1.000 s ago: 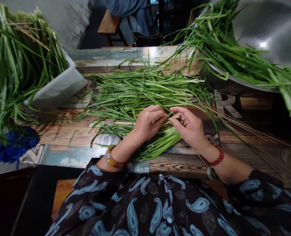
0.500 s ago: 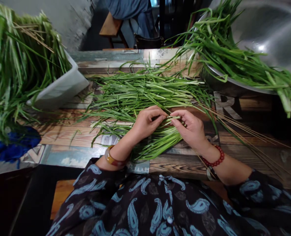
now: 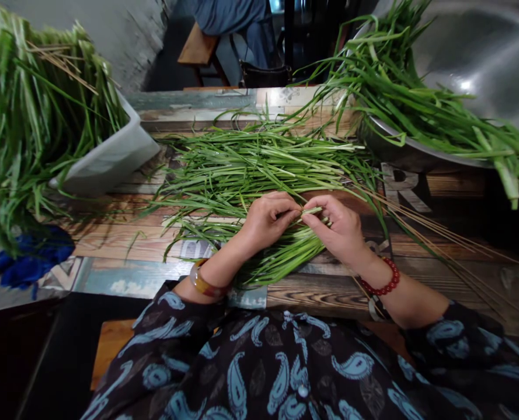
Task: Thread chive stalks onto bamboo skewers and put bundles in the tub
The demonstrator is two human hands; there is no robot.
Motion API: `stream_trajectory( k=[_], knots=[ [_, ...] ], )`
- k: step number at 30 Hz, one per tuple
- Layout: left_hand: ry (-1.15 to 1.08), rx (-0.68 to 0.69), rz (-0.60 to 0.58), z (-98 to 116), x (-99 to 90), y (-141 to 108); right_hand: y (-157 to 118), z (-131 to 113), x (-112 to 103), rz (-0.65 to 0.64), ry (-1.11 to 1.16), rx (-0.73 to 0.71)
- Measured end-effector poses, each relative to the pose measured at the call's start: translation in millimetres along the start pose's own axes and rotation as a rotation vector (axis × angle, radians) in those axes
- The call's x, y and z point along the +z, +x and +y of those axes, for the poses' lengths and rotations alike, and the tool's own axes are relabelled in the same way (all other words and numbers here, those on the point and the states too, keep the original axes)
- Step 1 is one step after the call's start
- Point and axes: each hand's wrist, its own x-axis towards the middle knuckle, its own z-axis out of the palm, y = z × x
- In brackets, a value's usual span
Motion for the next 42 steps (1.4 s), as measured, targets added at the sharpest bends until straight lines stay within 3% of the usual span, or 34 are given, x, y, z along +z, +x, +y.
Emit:
stream_trajectory(
  k=[8, 13, 22, 30, 35, 38, 42],
  knots=[
    [-0.121, -0.126, -0.121, 4.1, -6.9, 1.2, -1.2, 0.2, 0.5, 0.005, 0.077, 0.052],
    [-0.116, -0.183, -0.076, 6.8, -6.1, 1.6, -0.9, -1.3, -1.1, -0.033, 0.142, 0.090],
    [-0.007, -0.108, -0.015, 8.9, 3.1, 0.0, 0.4, 0.3, 0.6, -0.008, 0.064, 0.033],
    [0.000, -0.090, -0.098, 7.6, -6.0, 0.1, -0.8, 0.3, 1.4, -0.013, 0.040, 0.049],
    [0.231, -0.004, 0.083, -5.8, -15.8, 7.7, -1.8, 2.3, 2.7, -0.013, 0.041, 0.041],
    [0.431, 0.096, 0.029, -11.8, -13.8, 12.9, -2.5, 2.9, 3.4, -0.016, 0.025, 0.049],
    [0.635, 0.059, 0.002, -12.8, -9.6, 15.6, -2.7, 3.6, 3.9, -0.023, 0.020, 0.035]
  ],
)
